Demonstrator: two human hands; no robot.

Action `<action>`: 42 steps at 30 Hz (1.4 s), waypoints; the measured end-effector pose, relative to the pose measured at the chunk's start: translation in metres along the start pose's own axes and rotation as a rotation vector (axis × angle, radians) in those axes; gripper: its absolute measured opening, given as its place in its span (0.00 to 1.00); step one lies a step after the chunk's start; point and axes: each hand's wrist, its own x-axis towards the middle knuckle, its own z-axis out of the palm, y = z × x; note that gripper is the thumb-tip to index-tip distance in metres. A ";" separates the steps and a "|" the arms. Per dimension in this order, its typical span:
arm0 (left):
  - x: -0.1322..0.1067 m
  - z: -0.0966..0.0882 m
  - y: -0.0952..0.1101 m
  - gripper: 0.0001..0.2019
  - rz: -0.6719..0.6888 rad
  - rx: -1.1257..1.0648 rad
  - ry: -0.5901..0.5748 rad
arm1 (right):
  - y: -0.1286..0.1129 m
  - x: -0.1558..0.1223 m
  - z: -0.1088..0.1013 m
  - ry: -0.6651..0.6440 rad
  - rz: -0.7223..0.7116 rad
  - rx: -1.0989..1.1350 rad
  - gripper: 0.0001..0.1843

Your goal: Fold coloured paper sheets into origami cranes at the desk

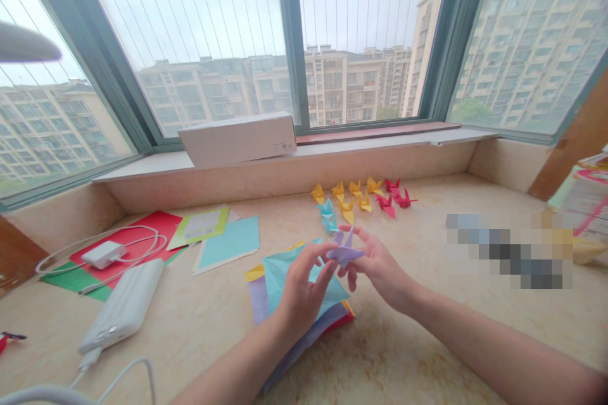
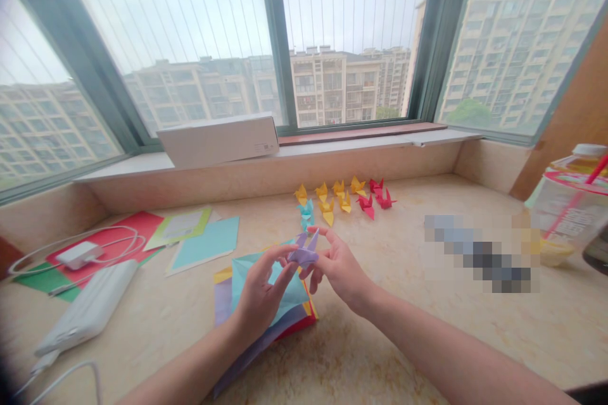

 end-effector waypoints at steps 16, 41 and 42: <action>0.001 0.002 -0.008 0.11 -0.197 -0.152 0.064 | 0.002 -0.002 0.005 -0.022 -0.161 -0.151 0.19; 0.002 0.001 -0.005 0.10 -0.014 -0.025 -0.035 | -0.003 -0.003 0.001 0.204 -0.289 -0.119 0.14; 0.002 0.001 -0.003 0.10 0.014 -0.004 -0.049 | -0.003 -0.002 0.000 0.196 -0.280 -0.118 0.15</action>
